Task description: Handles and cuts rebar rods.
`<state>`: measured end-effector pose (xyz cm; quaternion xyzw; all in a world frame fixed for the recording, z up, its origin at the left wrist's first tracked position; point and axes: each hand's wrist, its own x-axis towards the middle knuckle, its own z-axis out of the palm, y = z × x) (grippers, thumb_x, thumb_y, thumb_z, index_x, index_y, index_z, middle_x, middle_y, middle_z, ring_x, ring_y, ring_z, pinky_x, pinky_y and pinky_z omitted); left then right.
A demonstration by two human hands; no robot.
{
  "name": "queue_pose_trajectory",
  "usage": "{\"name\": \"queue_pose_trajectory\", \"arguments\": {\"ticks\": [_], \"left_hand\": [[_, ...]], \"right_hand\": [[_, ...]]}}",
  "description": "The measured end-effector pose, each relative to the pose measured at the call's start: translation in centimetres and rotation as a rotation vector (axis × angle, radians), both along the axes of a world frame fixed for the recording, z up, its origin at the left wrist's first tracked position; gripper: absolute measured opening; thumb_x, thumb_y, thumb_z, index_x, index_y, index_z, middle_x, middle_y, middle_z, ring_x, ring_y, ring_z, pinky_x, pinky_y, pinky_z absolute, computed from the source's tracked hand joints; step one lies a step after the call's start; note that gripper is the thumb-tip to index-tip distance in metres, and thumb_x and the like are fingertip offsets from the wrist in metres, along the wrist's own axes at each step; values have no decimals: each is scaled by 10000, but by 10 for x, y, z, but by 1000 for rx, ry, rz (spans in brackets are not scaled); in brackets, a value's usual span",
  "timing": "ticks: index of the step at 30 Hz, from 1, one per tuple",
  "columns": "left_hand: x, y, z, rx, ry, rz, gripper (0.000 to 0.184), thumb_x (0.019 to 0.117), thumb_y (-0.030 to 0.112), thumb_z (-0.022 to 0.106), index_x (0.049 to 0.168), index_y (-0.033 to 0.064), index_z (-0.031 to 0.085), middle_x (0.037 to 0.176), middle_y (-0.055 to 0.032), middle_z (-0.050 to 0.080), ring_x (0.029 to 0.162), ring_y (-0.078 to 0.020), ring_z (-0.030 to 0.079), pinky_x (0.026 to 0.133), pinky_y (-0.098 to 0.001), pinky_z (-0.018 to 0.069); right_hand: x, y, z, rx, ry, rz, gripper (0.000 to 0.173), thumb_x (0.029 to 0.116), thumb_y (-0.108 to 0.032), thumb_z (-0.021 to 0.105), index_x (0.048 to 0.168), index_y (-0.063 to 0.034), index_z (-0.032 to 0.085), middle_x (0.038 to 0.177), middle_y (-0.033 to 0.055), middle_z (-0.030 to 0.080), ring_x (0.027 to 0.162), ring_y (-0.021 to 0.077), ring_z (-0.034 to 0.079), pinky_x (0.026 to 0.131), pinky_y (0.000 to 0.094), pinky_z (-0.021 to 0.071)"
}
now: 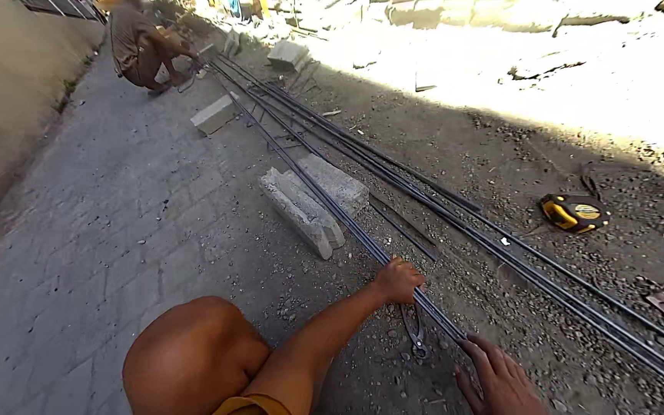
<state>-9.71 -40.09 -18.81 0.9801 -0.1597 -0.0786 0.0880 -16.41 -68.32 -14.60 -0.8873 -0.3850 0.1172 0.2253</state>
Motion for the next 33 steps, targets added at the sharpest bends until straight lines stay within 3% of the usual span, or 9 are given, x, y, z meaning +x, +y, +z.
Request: {"name": "queue_pose_trajectory", "arguments": {"ticks": [5,8,14,18,20,22,24,28,33], "left_hand": [[-4,-1,-8,-37,-158,-5,283,930,320,621,944,64,743,956,-116,739,1006,-306,687,961,-509,458],[-5,-1,-9,-21,-174,-13,267,924,315,628,931,72,737,947,-105,736,988,-299,684,953,-492,458],[-6,0,-17,-67,-350,7,284,968,282,566,877,64,725,932,-117,724,948,-308,689,849,-479,510],[-8,9,-18,-86,-302,48,253,935,307,671,1070,106,743,1213,-137,698,1163,-334,653,1038,-524,483],[-11,13,-26,-90,-306,37,326,907,314,696,1164,115,723,1284,-159,666,1195,-371,630,1048,-556,465],[-13,12,-34,-67,-331,38,347,949,354,645,1194,115,704,1265,-169,662,1169,-384,630,1039,-568,461],[-14,8,-38,-44,-395,44,352,964,373,614,1139,84,712,1154,-185,698,1101,-397,658,1031,-578,458],[-15,4,-31,-35,-382,50,357,896,370,686,1042,46,720,1063,-200,716,1051,-425,671,1034,-601,449],[-1,19,-6,87,-56,-184,361,847,234,756,1118,12,669,1106,-220,685,1066,-417,661,999,-595,465]], "right_hand": [[8,24,-25,42,-159,-14,564,919,-307,609,1388,6,578,1419,264,568,1258,462,599,1025,582,494],[13,35,-32,31,-98,-27,615,930,-302,638,1442,19,525,1456,279,533,1266,469,592,1030,589,490],[34,49,-12,-154,245,-103,723,1041,-306,551,1609,-4,219,1385,299,555,1219,456,620,1014,564,511],[50,57,11,-290,418,-95,637,1090,-376,453,1592,-30,270,1433,271,524,1250,429,604,1024,564,501],[50,57,12,-333,451,-109,630,1090,-414,454,1571,-31,318,1439,261,526,1276,419,589,1032,569,492],[47,53,0,-322,411,-138,617,1064,-418,517,1529,-34,389,1401,239,563,1249,398,609,1000,560,517],[46,52,-7,-301,351,-131,595,1046,-384,566,1500,-26,427,1368,236,584,1244,396,609,997,555,518],[48,67,-10,-253,325,-143,537,1025,-307,602,1461,-28,460,1361,235,581,1223,414,612,947,568,535],[54,79,-11,-318,378,-171,584,967,-198,672,1472,-38,429,1314,240,587,1040,424,680,822,576,570]]}}
